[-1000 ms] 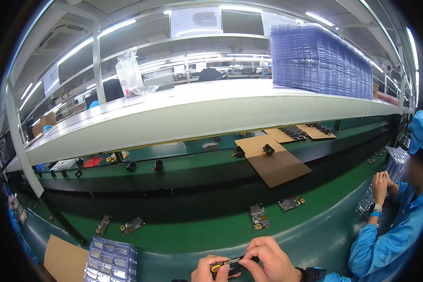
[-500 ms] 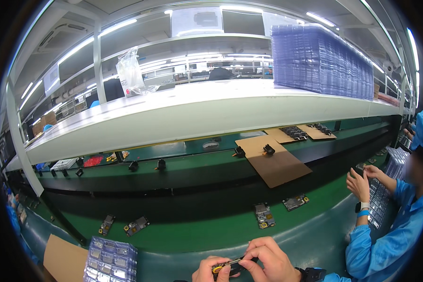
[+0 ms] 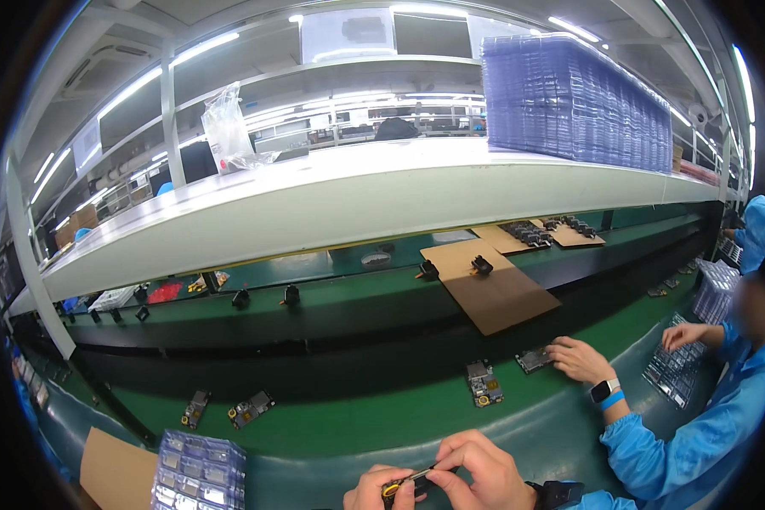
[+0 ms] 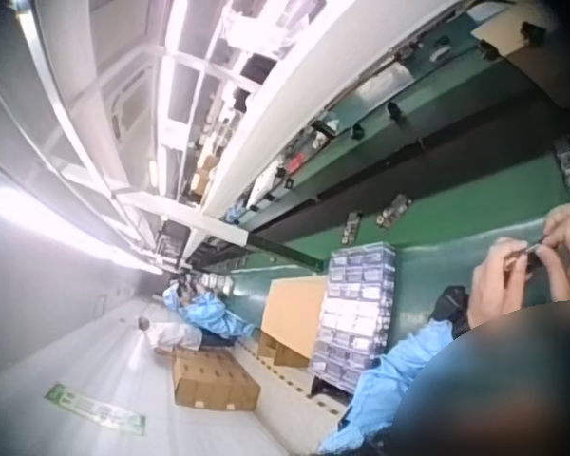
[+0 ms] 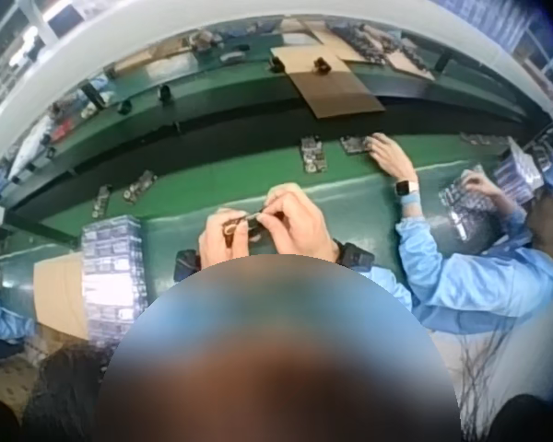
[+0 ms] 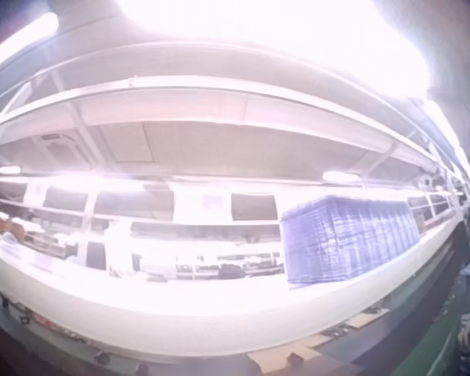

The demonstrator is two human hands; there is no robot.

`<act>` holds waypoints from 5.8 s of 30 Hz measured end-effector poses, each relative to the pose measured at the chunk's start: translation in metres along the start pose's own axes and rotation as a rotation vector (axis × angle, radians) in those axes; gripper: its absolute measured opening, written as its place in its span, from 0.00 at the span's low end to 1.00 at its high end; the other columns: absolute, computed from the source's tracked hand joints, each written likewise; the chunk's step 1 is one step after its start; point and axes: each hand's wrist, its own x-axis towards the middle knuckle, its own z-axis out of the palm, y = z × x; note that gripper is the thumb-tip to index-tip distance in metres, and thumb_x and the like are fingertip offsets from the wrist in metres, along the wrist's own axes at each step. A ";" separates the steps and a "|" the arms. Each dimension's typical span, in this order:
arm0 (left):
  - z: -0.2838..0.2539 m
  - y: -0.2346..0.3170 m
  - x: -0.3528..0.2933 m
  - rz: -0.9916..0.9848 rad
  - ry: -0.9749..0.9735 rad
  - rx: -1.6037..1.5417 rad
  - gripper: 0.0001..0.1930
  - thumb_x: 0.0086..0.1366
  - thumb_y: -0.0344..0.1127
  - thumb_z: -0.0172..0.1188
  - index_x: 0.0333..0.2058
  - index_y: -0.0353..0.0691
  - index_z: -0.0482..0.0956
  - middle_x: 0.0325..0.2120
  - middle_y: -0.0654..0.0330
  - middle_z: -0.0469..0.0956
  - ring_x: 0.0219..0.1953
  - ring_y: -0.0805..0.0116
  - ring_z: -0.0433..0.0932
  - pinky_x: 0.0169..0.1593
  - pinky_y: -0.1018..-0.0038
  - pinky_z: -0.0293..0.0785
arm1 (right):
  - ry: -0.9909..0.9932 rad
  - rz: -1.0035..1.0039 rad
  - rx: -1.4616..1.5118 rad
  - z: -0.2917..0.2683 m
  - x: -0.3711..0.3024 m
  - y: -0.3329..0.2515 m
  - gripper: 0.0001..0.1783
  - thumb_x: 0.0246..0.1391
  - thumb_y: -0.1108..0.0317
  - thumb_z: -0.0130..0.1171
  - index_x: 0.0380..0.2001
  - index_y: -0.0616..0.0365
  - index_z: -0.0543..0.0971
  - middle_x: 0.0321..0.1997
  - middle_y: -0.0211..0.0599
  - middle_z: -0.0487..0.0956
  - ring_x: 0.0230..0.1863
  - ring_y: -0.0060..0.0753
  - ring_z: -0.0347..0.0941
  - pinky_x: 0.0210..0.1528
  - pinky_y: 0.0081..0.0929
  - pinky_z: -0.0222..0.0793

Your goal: The worker is assembling small components onto a circuit board on a factory production line.

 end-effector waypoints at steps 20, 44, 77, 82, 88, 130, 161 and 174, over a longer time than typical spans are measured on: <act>-0.017 0.013 0.010 -0.571 -0.096 -0.600 0.11 0.74 0.30 0.49 0.52 0.37 0.65 0.38 0.59 0.71 0.35 0.71 0.80 0.35 0.67 0.88 | -0.041 -0.114 -0.061 -0.013 0.009 -0.015 0.11 0.50 0.79 0.66 0.38 0.62 0.79 0.39 0.47 0.79 0.39 0.49 0.78 0.43 0.31 0.75; -0.027 0.027 0.014 -0.459 -0.130 -0.442 0.16 0.72 0.26 0.51 0.56 0.36 0.65 0.37 0.62 0.71 0.38 0.78 0.71 0.43 0.82 0.70 | -0.194 0.115 0.089 -0.016 0.007 -0.012 0.07 0.52 0.78 0.66 0.35 0.63 0.80 0.40 0.41 0.78 0.32 0.31 0.75 0.32 0.22 0.69; -0.029 0.020 0.022 -0.271 -0.193 0.001 0.10 0.71 0.28 0.51 0.48 0.34 0.70 0.32 0.46 0.76 0.34 0.50 0.79 0.40 0.67 0.74 | -0.172 0.129 -0.096 -0.005 0.005 -0.002 0.07 0.50 0.77 0.66 0.34 0.64 0.80 0.37 0.46 0.80 0.37 0.47 0.78 0.40 0.31 0.74; -0.028 0.020 0.020 -0.297 -0.218 0.030 0.09 0.70 0.28 0.51 0.47 0.35 0.70 0.32 0.45 0.76 0.35 0.48 0.80 0.39 0.65 0.74 | -0.221 0.185 -0.037 -0.004 0.004 -0.002 0.06 0.51 0.75 0.65 0.32 0.64 0.79 0.35 0.46 0.78 0.36 0.49 0.77 0.38 0.33 0.72; -0.025 0.012 0.020 -0.260 -0.236 0.037 0.08 0.69 0.27 0.52 0.46 0.35 0.71 0.32 0.43 0.77 0.35 0.44 0.80 0.39 0.65 0.74 | -0.300 0.295 -0.019 -0.008 0.004 0.006 0.07 0.53 0.72 0.64 0.30 0.63 0.76 0.31 0.46 0.75 0.33 0.50 0.73 0.35 0.34 0.69; -0.030 0.006 0.023 -0.359 -0.281 -0.069 0.07 0.69 0.27 0.52 0.45 0.36 0.72 0.26 0.54 0.74 0.29 0.67 0.75 0.35 0.72 0.72 | -0.375 0.329 -0.007 -0.007 0.005 0.008 0.09 0.56 0.69 0.62 0.29 0.63 0.75 0.29 0.47 0.74 0.31 0.50 0.73 0.34 0.36 0.68; -0.032 0.017 0.022 -0.145 -0.288 -0.051 0.13 0.63 0.22 0.59 0.46 0.34 0.73 0.27 0.54 0.77 0.28 0.65 0.77 0.34 0.73 0.73 | -0.599 0.765 0.473 -0.010 -0.005 0.035 0.12 0.62 0.62 0.63 0.38 0.62 0.83 0.33 0.26 0.81 0.38 0.13 0.73 0.42 0.18 0.69; -0.032 0.022 0.021 -0.100 -0.304 -0.088 0.11 0.64 0.23 0.60 0.45 0.34 0.73 0.26 0.60 0.77 0.27 0.76 0.75 0.32 0.78 0.71 | -0.379 0.418 0.367 -0.014 0.002 0.008 0.09 0.57 0.68 0.67 0.30 0.63 0.80 0.25 0.29 0.79 0.28 0.16 0.70 0.29 0.20 0.66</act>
